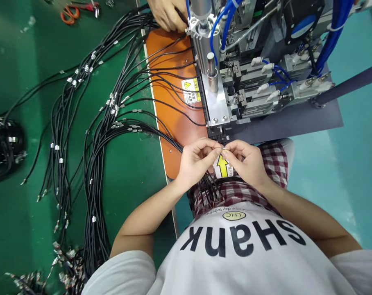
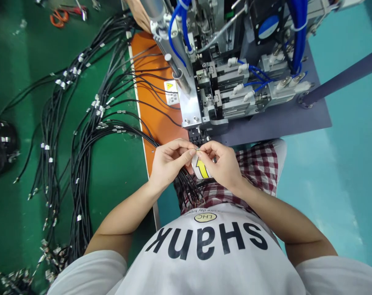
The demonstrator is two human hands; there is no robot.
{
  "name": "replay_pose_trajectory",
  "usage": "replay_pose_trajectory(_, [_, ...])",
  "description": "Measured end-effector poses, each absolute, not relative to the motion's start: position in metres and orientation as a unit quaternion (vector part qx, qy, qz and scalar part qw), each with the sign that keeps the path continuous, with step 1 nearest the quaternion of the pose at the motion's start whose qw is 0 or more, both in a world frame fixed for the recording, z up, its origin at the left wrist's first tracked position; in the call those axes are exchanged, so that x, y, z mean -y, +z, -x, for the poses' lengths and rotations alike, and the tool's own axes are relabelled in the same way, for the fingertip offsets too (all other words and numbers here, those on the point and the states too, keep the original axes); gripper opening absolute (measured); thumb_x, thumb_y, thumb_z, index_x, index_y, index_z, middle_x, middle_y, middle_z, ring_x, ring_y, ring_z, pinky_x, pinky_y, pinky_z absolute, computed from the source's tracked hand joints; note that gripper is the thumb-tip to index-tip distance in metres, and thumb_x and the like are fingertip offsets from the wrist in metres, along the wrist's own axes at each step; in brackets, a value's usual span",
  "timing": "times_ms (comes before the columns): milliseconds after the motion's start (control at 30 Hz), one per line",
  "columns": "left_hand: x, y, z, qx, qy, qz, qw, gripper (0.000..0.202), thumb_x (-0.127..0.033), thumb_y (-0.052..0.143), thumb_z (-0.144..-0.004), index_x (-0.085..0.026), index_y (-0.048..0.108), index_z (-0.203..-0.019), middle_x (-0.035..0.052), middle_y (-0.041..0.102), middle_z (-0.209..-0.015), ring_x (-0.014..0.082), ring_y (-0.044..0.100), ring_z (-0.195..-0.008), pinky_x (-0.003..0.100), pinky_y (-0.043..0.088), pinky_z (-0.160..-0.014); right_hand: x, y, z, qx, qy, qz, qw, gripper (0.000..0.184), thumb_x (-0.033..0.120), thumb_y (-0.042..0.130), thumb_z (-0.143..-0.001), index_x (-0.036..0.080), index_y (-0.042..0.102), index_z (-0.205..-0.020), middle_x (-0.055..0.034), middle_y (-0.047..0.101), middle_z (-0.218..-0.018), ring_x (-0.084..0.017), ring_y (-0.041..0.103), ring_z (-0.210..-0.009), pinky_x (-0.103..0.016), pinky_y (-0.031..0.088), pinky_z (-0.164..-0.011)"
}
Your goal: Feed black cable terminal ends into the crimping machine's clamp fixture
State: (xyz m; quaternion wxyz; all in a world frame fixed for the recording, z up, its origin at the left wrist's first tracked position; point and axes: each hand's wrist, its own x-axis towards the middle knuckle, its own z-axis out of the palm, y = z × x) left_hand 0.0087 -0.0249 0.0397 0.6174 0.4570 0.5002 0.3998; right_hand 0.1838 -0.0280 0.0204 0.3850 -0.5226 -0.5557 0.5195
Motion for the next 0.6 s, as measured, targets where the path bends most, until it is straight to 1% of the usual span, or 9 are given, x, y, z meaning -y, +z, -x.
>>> replay_pose_trajectory(167, [0.026,0.039,-0.009,-0.514,0.392,-0.443,0.621,0.027,-0.040,0.075,-0.087,-0.015,0.069,-0.095,-0.0023,0.064,-0.063,0.0074,0.057,-0.041,0.018,0.046,-0.037,0.027,0.023,-0.188,0.572,0.503,0.530,0.373,0.011,0.032,0.070,-0.090,0.021,0.071,-0.088,0.0002,0.071,-0.075,-0.012,0.061,-0.063,-0.027,0.044,-0.057])
replay_pose_trajectory(333, [0.027,0.038,-0.009,-0.515,0.387,-0.452,0.617,0.026,-0.040,0.073,-0.089,-0.015,0.069,-0.095,-0.0012,0.066,-0.066,0.0071,0.057,-0.042,0.018,0.045,-0.038,0.028,0.028,-0.198,0.573,0.492,0.540,0.372,0.020,0.033,0.069,-0.091,0.023,0.075,-0.107,-0.0021,0.074,-0.090,-0.012,0.063,-0.063,-0.028,0.042,-0.054])
replay_pose_trajectory(467, [0.028,0.037,-0.009,-0.520,0.381,-0.455,0.615,0.026,-0.041,0.072,-0.090,-0.015,0.068,-0.095,-0.0017,0.065,-0.065,0.0073,0.057,-0.042,0.018,0.043,-0.038,0.028,0.030,-0.198,0.584,0.481,0.529,0.385,0.017,0.031,0.069,-0.091,0.023,0.077,-0.104,-0.0028,0.073,-0.100,-0.010,0.059,-0.060,-0.029,0.040,-0.052])
replay_pose_trajectory(600, [0.028,0.036,-0.009,-0.523,0.378,-0.459,0.610,0.026,-0.041,0.072,-0.090,-0.015,0.068,-0.095,-0.0017,0.065,-0.065,0.0072,0.057,-0.042,0.018,0.043,-0.038,0.028,0.031,-0.195,0.569,0.492,0.530,0.392,0.015,0.032,0.071,-0.090,0.023,0.078,-0.101,-0.0019,0.073,-0.096,-0.010,0.059,-0.060,-0.029,0.039,-0.051])
